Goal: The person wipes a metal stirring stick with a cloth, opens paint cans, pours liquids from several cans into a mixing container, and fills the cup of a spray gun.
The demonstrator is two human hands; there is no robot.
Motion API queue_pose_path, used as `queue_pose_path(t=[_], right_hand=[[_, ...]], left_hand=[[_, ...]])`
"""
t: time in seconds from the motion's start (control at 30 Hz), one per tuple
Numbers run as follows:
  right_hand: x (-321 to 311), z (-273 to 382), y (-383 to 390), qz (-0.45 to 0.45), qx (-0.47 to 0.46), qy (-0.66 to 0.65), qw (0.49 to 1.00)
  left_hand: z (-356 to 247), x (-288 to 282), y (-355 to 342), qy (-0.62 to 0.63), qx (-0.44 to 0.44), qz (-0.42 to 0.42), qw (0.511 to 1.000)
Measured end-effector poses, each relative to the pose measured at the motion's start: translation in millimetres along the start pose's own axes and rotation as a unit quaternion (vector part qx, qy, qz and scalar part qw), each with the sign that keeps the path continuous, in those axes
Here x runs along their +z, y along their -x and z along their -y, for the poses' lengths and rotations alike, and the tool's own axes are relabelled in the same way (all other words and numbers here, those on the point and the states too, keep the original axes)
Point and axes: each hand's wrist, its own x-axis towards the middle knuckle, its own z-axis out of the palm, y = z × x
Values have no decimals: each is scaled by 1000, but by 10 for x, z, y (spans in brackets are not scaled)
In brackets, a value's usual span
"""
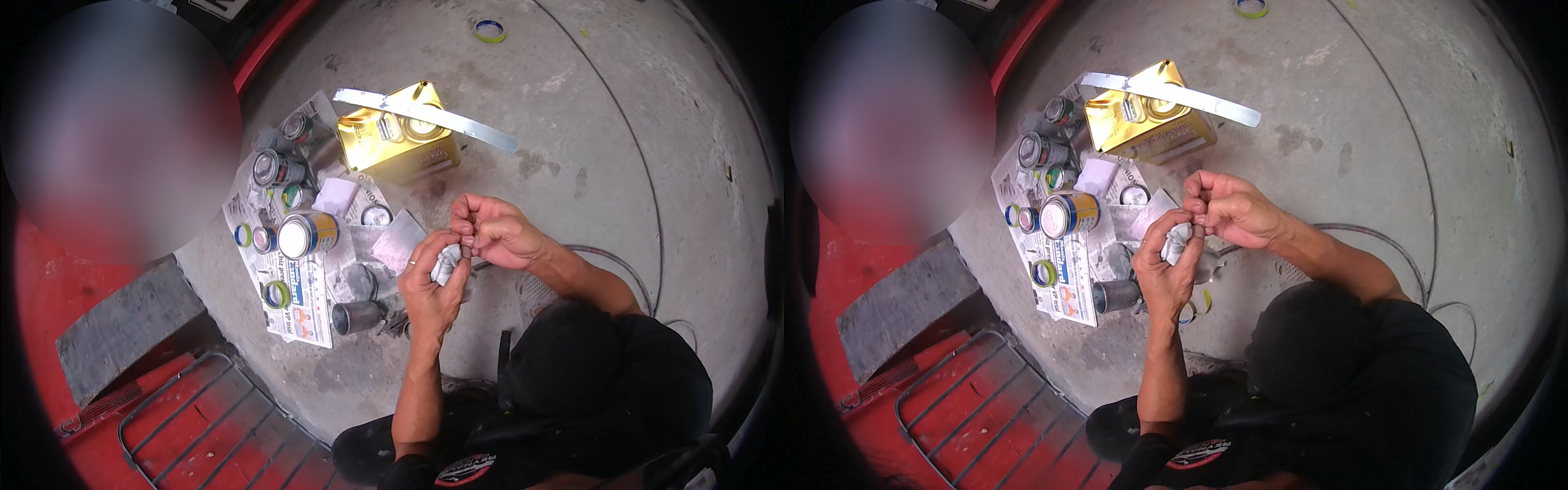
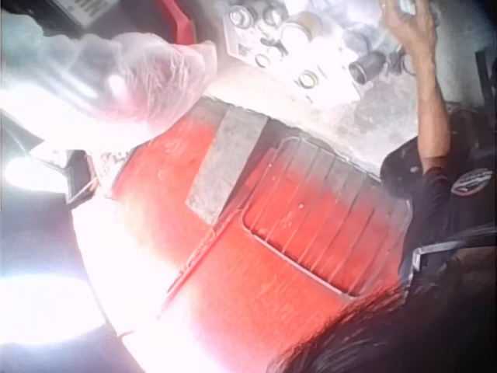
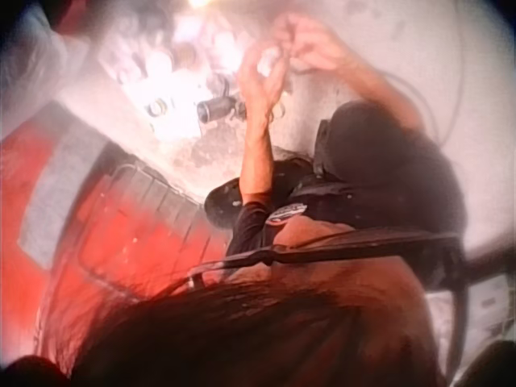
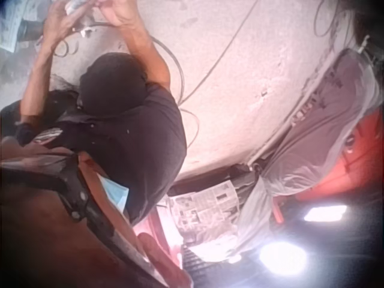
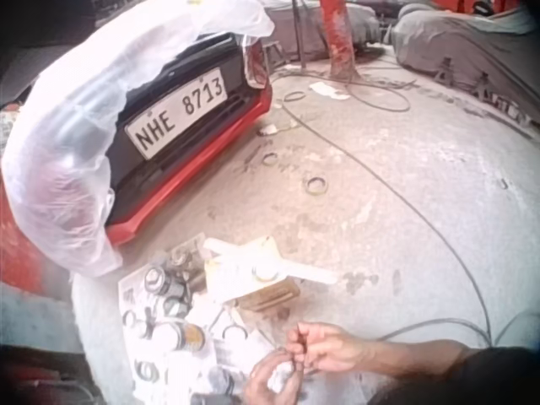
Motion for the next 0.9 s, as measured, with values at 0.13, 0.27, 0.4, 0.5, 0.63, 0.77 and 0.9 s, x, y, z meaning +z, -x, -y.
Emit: queue_pose_path(t=[0.13, 0.27, 0.4, 0.5, 0.63, 0.77, 0.9], right_hand=[[-17, -26, -2, -9, 19, 14, 1000], [-9, -57, -16, -8, 34, 38, 999], [-40, -95, -14, -18, 37, 48, 998], [-43, -83, -5, -10, 47, 38, 998], [-54, -77, -1, -8, 37, 17, 999], [-76, -84, 3, -6, 40, 23, 999], [-79, -92, 2, -14, 40, 33, 999]], left_hand=[[-1, -120, -37, -116, 74, 42, 990], [7, -194, -22, -130, 60, 52, 988], [42, -200, -19, -128, 52, 64, 988], [107, -223, -15, -127, 53, 70, 988], [96, -179, -15, -98, 58, 56, 992], [105, -178, -20, -106, 62, 59, 991], [95, -167, -8, -124, 48, 57, 990]])
